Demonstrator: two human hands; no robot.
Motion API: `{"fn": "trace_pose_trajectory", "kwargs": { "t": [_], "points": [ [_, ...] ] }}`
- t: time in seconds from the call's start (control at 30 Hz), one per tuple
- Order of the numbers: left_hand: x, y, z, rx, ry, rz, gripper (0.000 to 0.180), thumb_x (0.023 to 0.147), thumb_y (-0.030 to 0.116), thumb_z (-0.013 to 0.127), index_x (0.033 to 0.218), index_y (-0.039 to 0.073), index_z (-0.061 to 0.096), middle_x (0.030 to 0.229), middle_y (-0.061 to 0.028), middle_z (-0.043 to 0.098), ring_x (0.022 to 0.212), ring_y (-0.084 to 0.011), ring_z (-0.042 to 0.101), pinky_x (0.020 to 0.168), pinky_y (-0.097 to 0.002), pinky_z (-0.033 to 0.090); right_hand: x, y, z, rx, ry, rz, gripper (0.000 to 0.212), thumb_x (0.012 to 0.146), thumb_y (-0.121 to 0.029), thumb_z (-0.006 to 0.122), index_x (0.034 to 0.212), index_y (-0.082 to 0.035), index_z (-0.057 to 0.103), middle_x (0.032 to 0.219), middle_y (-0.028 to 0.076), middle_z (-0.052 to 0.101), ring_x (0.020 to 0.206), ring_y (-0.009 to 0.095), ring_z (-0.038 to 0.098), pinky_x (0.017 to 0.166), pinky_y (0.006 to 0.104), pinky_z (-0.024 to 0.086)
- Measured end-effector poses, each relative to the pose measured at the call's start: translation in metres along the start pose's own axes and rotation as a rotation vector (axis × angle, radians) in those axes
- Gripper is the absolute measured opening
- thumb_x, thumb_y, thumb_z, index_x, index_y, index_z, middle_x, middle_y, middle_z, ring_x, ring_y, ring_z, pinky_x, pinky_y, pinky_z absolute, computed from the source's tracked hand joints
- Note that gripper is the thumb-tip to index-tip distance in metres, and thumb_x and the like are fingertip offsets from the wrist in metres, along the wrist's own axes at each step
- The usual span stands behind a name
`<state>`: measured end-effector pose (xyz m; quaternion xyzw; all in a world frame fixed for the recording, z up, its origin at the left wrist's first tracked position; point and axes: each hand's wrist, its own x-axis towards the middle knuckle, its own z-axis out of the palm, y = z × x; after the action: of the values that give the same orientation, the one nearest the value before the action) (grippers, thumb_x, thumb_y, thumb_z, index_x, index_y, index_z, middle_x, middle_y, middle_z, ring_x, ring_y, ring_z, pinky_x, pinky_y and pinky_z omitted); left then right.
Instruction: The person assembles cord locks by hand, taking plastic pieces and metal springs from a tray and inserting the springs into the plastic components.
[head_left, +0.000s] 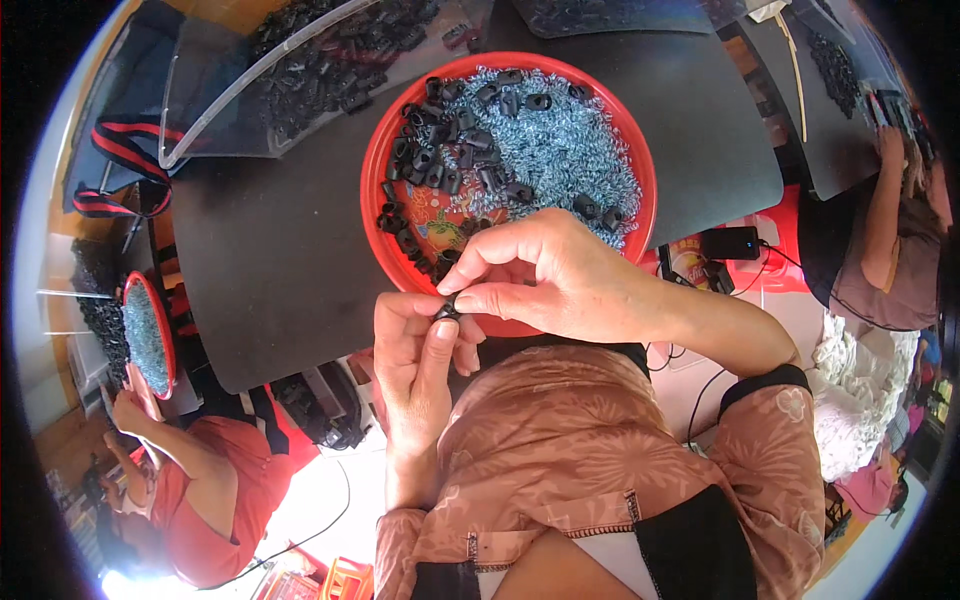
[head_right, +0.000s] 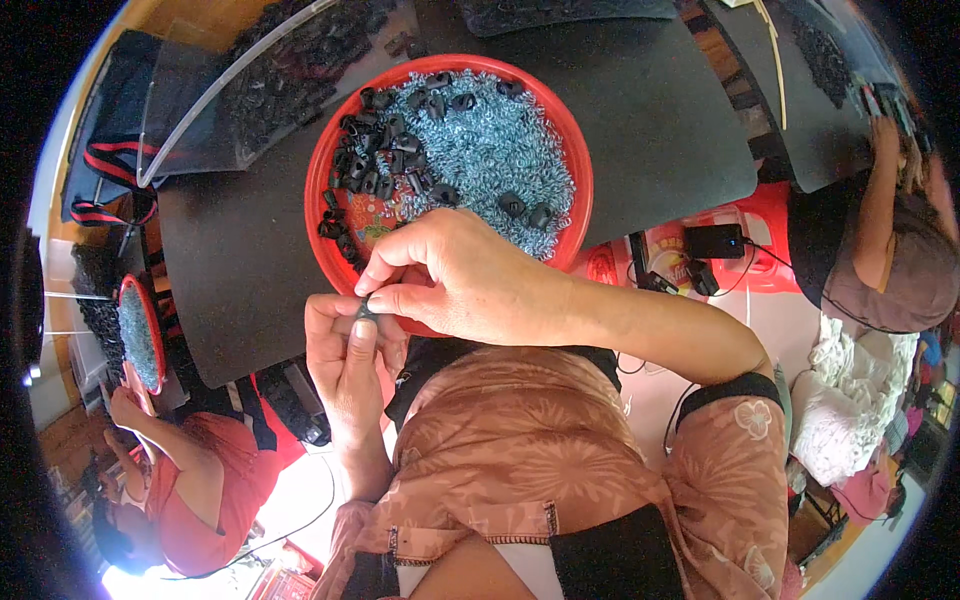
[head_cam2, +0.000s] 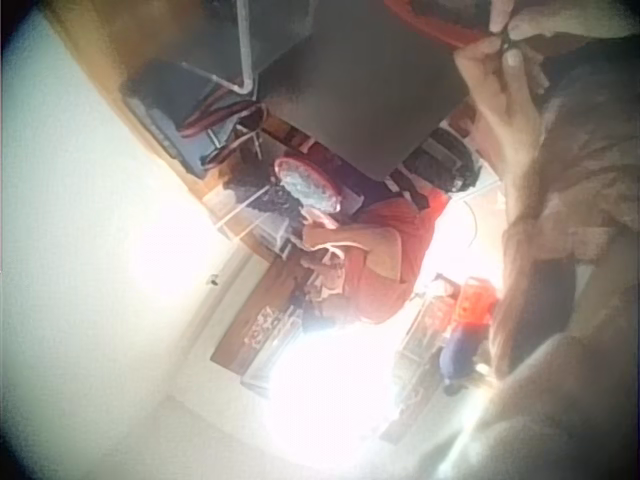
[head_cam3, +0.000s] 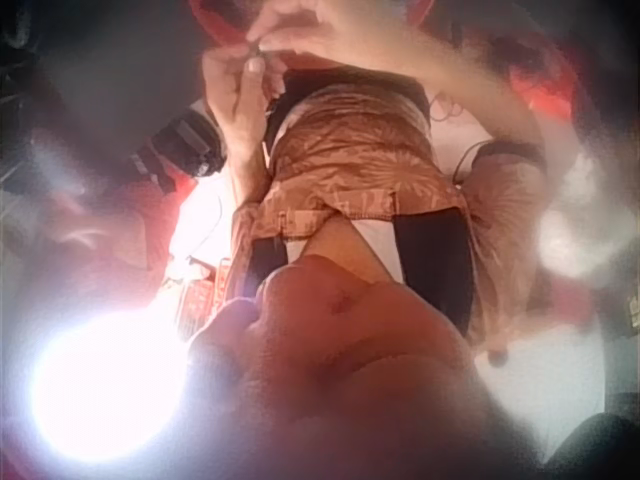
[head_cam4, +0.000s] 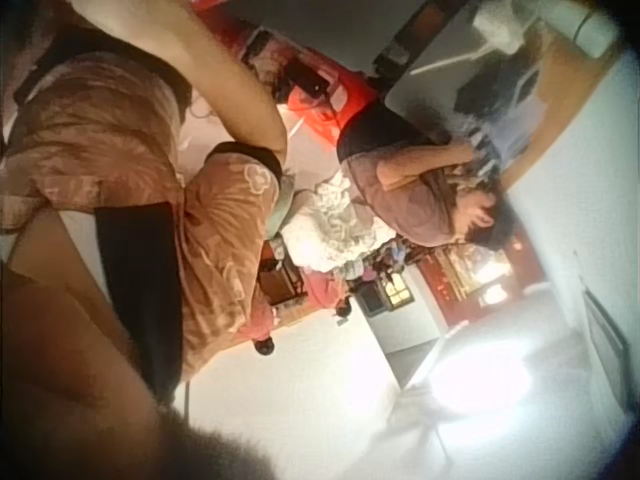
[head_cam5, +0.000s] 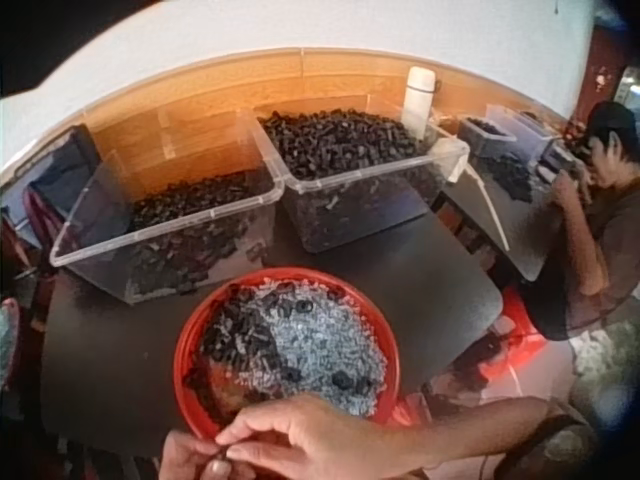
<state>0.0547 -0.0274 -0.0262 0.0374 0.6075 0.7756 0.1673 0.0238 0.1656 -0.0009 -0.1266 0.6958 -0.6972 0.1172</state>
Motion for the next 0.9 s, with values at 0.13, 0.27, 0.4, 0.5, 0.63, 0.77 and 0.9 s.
{"fn": "trace_pose_trajectory", "kwargs": {
  "t": [0.13, 0.27, 0.4, 0.5, 0.63, 0.77, 0.9],
  "points": [
    [-0.001, 0.001, 0.000, -0.016, -0.024, 0.029, 0.011, 0.100, 0.008, 0.049, 0.107, 0.003, 0.042, 0.080, -0.0091, 0.061, 0.060, -0.0084, 0.052, 0.056, -0.0207, 0.043, -0.002, -0.005, -0.002, -0.046, -0.022, -0.008, 0.013, 0.082, -0.003, 0.067, 0.093, 0.004, 0.067, 0.075, 0.017, 0.068, 0.066, 0.024, 0.067, 0.059, 0.0325, 0.050],
    [-0.001, 0.002, 0.000, 0.004, -0.022, 0.022, 0.010, 0.100, 0.008, 0.048, 0.107, 0.003, 0.043, 0.080, -0.0091, 0.061, 0.060, -0.0083, 0.052, 0.055, -0.0206, 0.043, -0.005, -0.003, -0.002, -0.060, 0.005, -0.023, 0.013, 0.081, -0.004, 0.068, 0.092, 0.004, 0.067, 0.075, 0.017, 0.067, 0.067, 0.025, 0.068, 0.060, 0.0326, 0.050],
    [-0.002, 0.000, 0.001, 0.036, -0.028, 0.022, 0.011, 0.099, 0.005, 0.049, 0.108, 0.003, 0.043, 0.081, -0.0084, 0.062, 0.062, -0.0072, 0.051, 0.057, -0.0201, 0.043, -0.008, -0.007, -0.003, -0.104, 0.014, -0.034, 0.014, 0.079, -0.004, 0.068, 0.091, 0.004, 0.066, 0.074, 0.018, 0.067, 0.067, 0.026, 0.068, 0.059, 0.0331, 0.051],
    [-0.005, 0.002, 0.003, 0.093, -0.011, 0.010, 0.012, 0.098, 0.001, 0.049, 0.109, 0.003, 0.044, 0.082, -0.0077, 0.061, 0.064, -0.0065, 0.050, 0.059, -0.0196, 0.042, -0.009, -0.006, -0.006, -0.094, -0.007, -0.023, 0.014, 0.078, -0.004, 0.069, 0.089, 0.004, 0.066, 0.074, 0.018, 0.067, 0.065, 0.026, 0.068, 0.059, 0.0331, 0.051],
    [-0.007, 0.000, 0.002, 0.127, -0.028, -0.001, 0.014, 0.096, -0.003, 0.048, 0.108, 0.002, 0.044, 0.082, -0.0072, 0.060, 0.065, -0.0064, 0.049, 0.059, -0.0193, 0.042, -0.011, 0.000, -0.010, -0.172, -0.070, -0.074, 0.012, 0.080, -0.004, 0.069, 0.090, 0.003, 0.067, 0.074, 0.013, 0.068, 0.067, 0.018, 0.067, 0.061, 0.0296, 0.051],
    [-0.009, -0.001, 0.006, 0.216, -0.020, 0.056, 0.015, 0.094, -0.006, 0.049, 0.107, 0.001, 0.045, 0.081, -0.0073, 0.060, 0.064, -0.0064, 0.048, 0.058, -0.0194, 0.041, -0.012, -0.008, -0.011, -0.046, -0.074, 0.069, 0.013, 0.079, -0.007, 0.070, 0.084, 0.005, 0.067, 0.069, 0.018, 0.066, 0.064, 0.023, 0.068, 0.061, 0.0338, 0.052],
    [-0.007, 0.002, 0.006, 0.353, -0.068, 0.148, 0.016, 0.092, -0.008, 0.051, 0.105, 0.000, 0.046, 0.080, -0.0078, 0.060, 0.061, -0.0061, 0.047, 0.056, -0.0193, 0.040, -0.014, -0.008, -0.019, -0.093, -0.128, 0.114, 0.015, 0.079, -0.008, 0.071, 0.085, 0.006, 0.067, 0.069, 0.018, 0.066, 0.065, 0.024, 0.068, 0.061, 0.0341, 0.052]
  ]
}}
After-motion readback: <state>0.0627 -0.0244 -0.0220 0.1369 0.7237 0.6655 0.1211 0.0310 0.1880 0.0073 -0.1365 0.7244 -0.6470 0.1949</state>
